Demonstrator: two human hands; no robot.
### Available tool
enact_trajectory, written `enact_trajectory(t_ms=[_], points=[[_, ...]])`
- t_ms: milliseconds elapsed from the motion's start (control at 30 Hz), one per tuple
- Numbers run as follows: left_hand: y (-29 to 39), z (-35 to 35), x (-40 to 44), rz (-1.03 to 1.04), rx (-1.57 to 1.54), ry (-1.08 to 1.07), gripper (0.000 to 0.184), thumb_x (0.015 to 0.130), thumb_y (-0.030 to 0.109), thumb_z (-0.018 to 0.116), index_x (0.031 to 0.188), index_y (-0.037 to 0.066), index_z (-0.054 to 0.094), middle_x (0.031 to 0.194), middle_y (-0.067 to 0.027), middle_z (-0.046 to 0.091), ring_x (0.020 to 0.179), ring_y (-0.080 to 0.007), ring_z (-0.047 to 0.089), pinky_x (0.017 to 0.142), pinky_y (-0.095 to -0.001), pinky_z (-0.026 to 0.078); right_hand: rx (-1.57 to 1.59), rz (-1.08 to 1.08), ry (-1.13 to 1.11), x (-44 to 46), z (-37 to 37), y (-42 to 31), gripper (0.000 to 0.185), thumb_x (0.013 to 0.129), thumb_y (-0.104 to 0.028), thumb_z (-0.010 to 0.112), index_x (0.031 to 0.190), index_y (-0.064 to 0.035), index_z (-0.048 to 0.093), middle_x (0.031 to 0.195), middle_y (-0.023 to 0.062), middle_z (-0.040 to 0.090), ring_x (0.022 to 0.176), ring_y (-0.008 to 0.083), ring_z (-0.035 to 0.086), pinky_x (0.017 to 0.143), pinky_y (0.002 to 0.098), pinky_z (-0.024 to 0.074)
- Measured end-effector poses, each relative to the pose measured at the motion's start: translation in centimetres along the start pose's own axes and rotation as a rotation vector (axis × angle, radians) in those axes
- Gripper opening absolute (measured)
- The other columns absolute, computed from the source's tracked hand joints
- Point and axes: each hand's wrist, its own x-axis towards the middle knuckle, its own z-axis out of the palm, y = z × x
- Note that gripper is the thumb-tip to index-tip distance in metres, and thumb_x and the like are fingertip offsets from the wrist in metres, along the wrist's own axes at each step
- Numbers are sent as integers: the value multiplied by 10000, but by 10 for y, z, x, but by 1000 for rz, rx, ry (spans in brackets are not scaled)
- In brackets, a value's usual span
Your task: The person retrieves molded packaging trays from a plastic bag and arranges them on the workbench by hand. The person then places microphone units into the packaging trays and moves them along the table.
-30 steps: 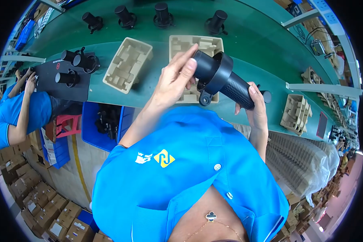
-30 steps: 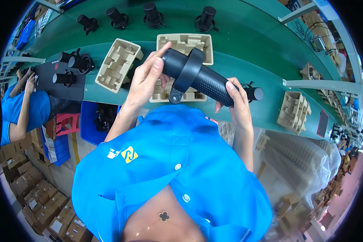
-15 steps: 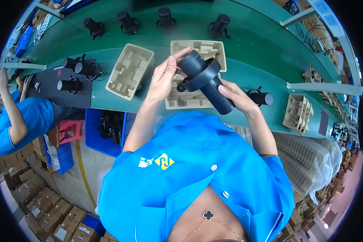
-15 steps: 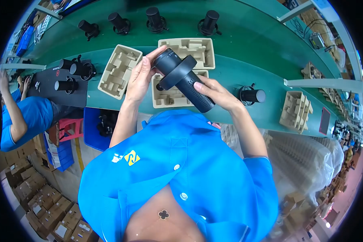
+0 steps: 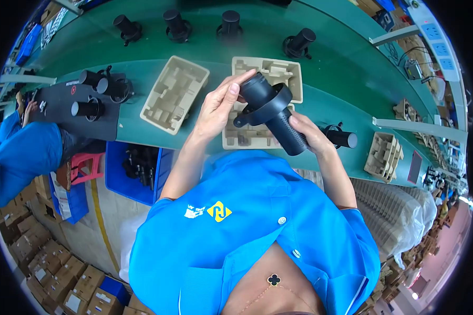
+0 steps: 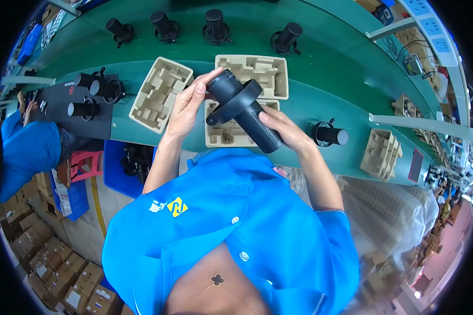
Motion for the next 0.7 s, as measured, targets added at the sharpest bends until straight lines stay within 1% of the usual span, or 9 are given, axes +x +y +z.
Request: enact_trajectory(t_ms=[33, 133, 167, 267, 400, 533, 567, 633, 700], points=[[-6, -2, 1, -7, -5, 26, 483, 1058, 386, 397, 1396, 68, 530, 1363, -104, 550, 1180, -180, 539, 944, -313, 471, -122, -43, 78, 2, 1, -1, 588, 932, -435, 634, 1290, 13, 503, 1132, 174, 634, 1029, 238, 644, 882, 344, 521], [-31, -19, 9, -144, 150, 221, 522, 1051, 385, 416, 1434, 35, 465, 1446, -138, 491, 1323, -233, 471, 1088, -348, 380, -853, -447, 419, 25, -3, -6, 602, 842, -314, 747, 1322, -49, 498, 1173, 152, 606, 1072, 285, 603, 908, 383, 470], [-54, -28, 12, -208, 222, 257, 554, 1046, 407, 417, 1441, 19, 445, 1457, -151, 477, 1338, -245, 458, 1102, -357, 364, -1114, -450, 470, 33, -9, -14, 659, 763, -238, 789, 1342, -113, 499, 1172, 121, 584, 1063, 320, 569, 893, 398, 432], [-109, -40, 17, -385, 384, 260, 626, 1036, 462, 406, 1455, -4, 407, 1479, -176, 443, 1353, -266, 446, 1120, -368, 341, -1481, -489, 487, 71, -38, -1, 664, 776, -212, 763, 1378, -179, 486, 1183, 46, 579, 1101, 247, 545, 931, 397, 377], [-152, -40, 37, -562, 359, 182, 681, 1032, 492, 313, 1426, -55, 409, 1461, -256, 436, 1389, -359, 386, 1151, -386, 288, -1598, -460, 440, 100, -59, 31, 687, 772, -230, 760, 1401, -230, 483, 1228, 34, 574, 1150, 251, 518, 1043, 429, 332], [-151, -29, 52, -532, 491, 85, 693, 1013, 503, 348, 1426, -50, 407, 1336, -274, 552, 1305, -391, 482, 1103, -402, 353, -1543, -443, 515, 94, -60, 40, 698, 780, -277, 766, 1415, -283, 476, 1327, 32, 529, 1250, 240, 462, 1137, 467, 253], [-147, -22, 54, -572, 614, 93, 609, 997, 425, 440, 1404, -27, 436, 1236, -277, 613, 1226, -416, 544, 1044, -434, 412, -1482, -460, 561, 83, -61, 38, 704, 777, -282, 771, 1415, -283, 474, 1345, 34, 520, 1273, 243, 448, 1140, 487, 249], [-164, -23, 59, -516, 708, 51, 539, 979, 351, 493, 1373, -15, 460, 1194, -278, 630, 1189, -427, 563, 1012, -454, 436, -1364, -500, 702, 55, -68, 32, 672, 779, -310, 774, 1393, -249, 506, 1424, 66, 465, 1322, 260, 409, 1134, 545, 234], [-180, -20, 63, -459, 723, 82, 437, 945, 232, 553, 1313, 4, 492, 1158, -289, 636, 1144, -445, 580, 972, -484, 461, -1243, -593, 981, 0, -83, 28, 535, 819, -231, 743, 1318, -142, 573, 1291, 119, 589, 1210, 310, 522, 1031, 469, 373]])
